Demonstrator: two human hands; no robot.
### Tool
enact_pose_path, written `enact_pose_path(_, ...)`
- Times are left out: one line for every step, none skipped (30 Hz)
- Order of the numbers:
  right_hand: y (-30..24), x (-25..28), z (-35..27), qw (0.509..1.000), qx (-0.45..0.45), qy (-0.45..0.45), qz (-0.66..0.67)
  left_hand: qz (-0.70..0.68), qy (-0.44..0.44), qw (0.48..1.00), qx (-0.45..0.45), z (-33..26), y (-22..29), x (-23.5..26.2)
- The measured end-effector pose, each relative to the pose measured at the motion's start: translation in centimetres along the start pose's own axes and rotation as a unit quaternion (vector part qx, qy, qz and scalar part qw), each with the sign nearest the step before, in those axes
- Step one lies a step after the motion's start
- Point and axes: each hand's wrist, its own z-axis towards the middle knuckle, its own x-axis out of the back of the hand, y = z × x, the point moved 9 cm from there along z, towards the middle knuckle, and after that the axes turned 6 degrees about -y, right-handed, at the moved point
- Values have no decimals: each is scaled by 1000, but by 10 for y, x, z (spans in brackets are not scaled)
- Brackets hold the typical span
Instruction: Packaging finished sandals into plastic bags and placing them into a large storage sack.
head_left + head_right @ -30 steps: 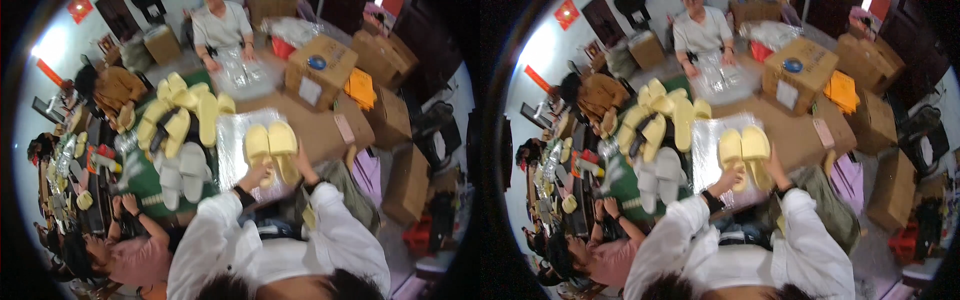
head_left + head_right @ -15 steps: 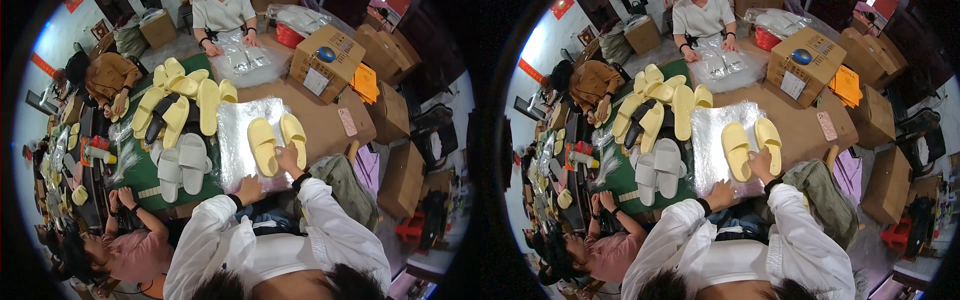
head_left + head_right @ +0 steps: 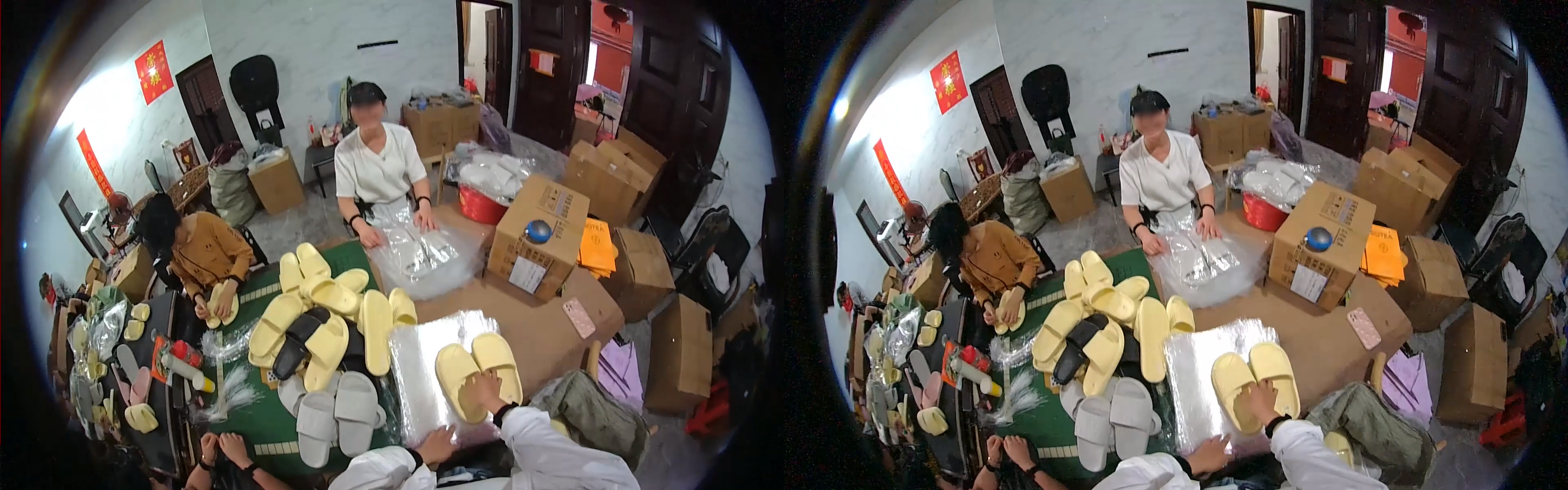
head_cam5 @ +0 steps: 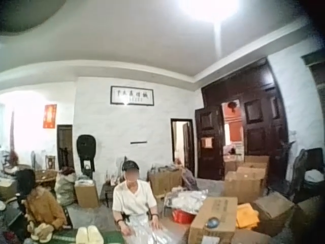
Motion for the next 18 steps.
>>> enact_pose_path(-5,5,-1,998,32,45,5,19,-9,1000,-2,-1,-1,2)
enact_pose_path(-10,12,-4,994,64,88,9,36,-18,999,-4,0,-4,-4)
enact_pose_path(-11,13,-5,993,70,93,6,-5,48,999,-5,-1,-8,-4)
enact_pose_path(-12,21,-11,990,76,101,54,-46,114,992,-6,-3,-12,-2)
enact_pose_path(-10,26,-16,986,76,111,103,-47,98,994,-3,-2,-14,4)
enact_pose_path(-7,31,-20,985,77,115,103,-10,57,998,-21,-2,-12,5)
enact_pose_path(-3,37,-23,978,84,99,161,-212,28,977,-1,10,-31,-12)
enact_pose_path(1,36,-29,969,89,78,219,-408,-3,913,19,21,-43,-43)
enact_pose_path(5,41,-34,948,113,97,280,-407,0,913,20,27,-43,-50)
enact_pose_path(9,45,-42,924,133,114,340,-180,23,983,23,31,-37,-49)
enact_pose_path(14,43,-48,866,124,63,480,56,43,997,24,31,-25,-44)
enact_pose_path(17,51,-56,867,124,62,479,54,43,997,25,32,-25,-44)
enact_pose_path(18,57,-64,867,106,12,487,66,24,997,41,25,-22,-20)
enact_pose_path(22,58,-70,864,85,-36,495,79,6,995,54,16,-18,11)
enact_pose_path(31,56,-75,895,104,-54,430,-71,-57,994,62,6,-14,33)
enact_pose_path(27,66,-83,895,104,-57,431,-74,-59,993,64,1,-13,29)
enact_pose_path(18,79,-93,907,80,-99,402,-23,-10,999,33,1,-10,32)
enact_pose_path(15,83,-99,915,56,-137,374,32,37,999,0,3,-10,35)
